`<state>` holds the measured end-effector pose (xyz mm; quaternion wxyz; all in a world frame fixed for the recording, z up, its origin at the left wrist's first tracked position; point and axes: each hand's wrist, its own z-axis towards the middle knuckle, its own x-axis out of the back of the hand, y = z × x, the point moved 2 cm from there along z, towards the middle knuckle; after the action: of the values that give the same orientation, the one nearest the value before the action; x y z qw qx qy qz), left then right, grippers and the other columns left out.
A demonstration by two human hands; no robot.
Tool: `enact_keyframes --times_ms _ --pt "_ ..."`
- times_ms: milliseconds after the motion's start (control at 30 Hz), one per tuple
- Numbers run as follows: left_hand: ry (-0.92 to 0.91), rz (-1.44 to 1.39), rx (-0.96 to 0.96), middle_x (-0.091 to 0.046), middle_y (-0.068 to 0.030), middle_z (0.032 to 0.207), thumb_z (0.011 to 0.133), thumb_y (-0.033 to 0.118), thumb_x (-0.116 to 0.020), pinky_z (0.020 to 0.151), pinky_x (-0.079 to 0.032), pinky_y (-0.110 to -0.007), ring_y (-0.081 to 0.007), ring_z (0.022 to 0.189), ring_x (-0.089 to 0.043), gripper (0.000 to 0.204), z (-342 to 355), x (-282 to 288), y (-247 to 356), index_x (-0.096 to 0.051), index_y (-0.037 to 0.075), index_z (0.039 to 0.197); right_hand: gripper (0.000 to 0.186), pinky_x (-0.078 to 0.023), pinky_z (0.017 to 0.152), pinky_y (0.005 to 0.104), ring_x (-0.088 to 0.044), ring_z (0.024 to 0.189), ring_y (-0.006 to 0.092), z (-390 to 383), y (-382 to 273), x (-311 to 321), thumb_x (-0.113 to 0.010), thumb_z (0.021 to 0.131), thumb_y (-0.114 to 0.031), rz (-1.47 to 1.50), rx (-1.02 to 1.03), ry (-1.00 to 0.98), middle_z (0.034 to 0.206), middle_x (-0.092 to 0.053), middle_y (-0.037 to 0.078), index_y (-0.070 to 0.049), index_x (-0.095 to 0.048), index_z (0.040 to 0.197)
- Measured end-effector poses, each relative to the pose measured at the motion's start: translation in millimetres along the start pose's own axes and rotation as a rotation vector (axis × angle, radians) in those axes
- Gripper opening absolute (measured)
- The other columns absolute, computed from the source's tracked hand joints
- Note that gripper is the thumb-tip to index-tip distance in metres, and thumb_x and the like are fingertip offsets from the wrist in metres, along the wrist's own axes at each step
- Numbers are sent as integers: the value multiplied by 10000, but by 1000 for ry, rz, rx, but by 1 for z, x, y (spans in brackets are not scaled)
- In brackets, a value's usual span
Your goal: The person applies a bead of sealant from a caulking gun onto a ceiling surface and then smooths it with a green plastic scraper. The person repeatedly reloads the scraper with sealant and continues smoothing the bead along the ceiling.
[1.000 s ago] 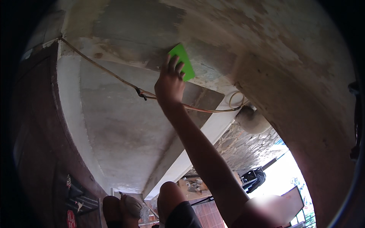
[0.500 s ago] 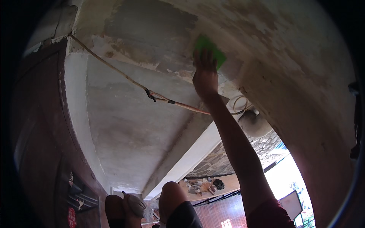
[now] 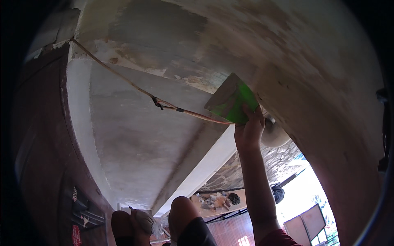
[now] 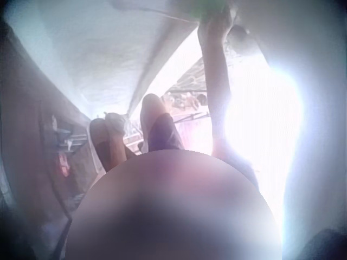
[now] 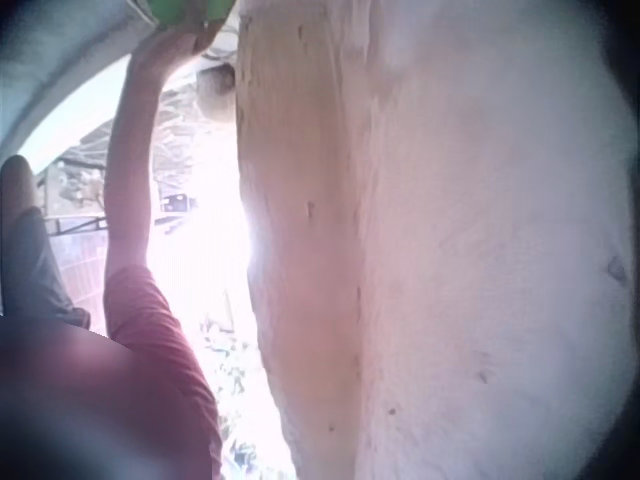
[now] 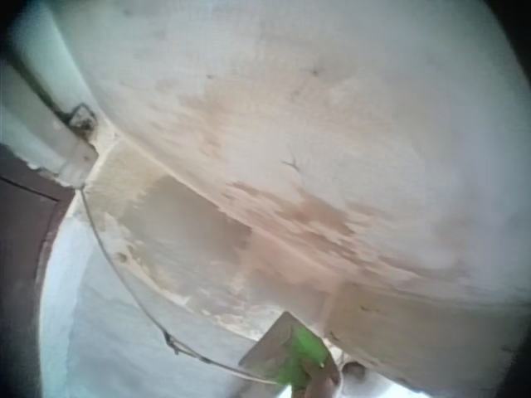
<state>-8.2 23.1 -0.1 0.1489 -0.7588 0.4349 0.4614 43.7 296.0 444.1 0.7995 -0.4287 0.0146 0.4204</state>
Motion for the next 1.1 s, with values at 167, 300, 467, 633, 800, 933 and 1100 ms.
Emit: enact_keyframes --times_ms 167,300,467,633,800,933,1100 --pt "121 -14 -19 -525 6 559 901 465 -513 377 -417 -275 -154 410 -500 345 6 5 -7 -534 186 699 374 -482 933 368 -609 1055 227 23 -9 16 -520 903 -1 -325 195 -69 1173 -615 136 1 -522 1277" --pt "-143 -38 33 -537 11 579 901 447 -523 396 -430 -280 -151 429 -509 318 9 8 -3 -543 188 719 318 -494 877 414 -633 1042 340 65 -1 14 -502 898 -56 -1278 874 222 1140 -614 277 74 -564 1182" --pt "31 20 26 -571 23 678 891 414 -556 499 -484 -306 -153 550 -565 240 7 11 -3 -569 182 828 748 -444 992 517 -424 1253 487 90 71 -20 -522 768 14 -1531 564 45 1500 -261 269 -44 -281 1473" --pt "52 40 0 -577 30 718 875 412 -574 562 -505 -319 -144 624 -590 228 4 10 -6 -572 184 864 764 -407 1014 560 -354 1284 550 73 106 -53 -546 781 14 -1726 679 -26 1463 -286 311 5 -236 1479" --pt "41 83 -40 -582 25 722 865 420 -583 568 -514 -321 -150 636 -601 233 9 13 -6 -570 187 868 749 -416 1012 565 -365 1294 520 43 108 -64 -539 789 21 -1667 686 -183 1453 -289 329 -12 -242 1477" --pt "-67 34 30 -587 15 717 863 422 -586 567 -515 -321 -156 621 -599 237 12 18 -3 -573 185 868 704 -502 942 489 -492 1240 412 16 67 -42 -491 799 64 -1181 528 -236 1370 -449 280 -40 -275 1460" --pt "-2 17 32 -587 23 673 874 407 -576 569 -512 -307 -148 580 -585 230 10 18 -3 -575 186 809 639 -511 924 456 -613 1067 409 31 7 -14 -422 779 128 -1054 902 120 1208 -598 246 -30 -381 1396"
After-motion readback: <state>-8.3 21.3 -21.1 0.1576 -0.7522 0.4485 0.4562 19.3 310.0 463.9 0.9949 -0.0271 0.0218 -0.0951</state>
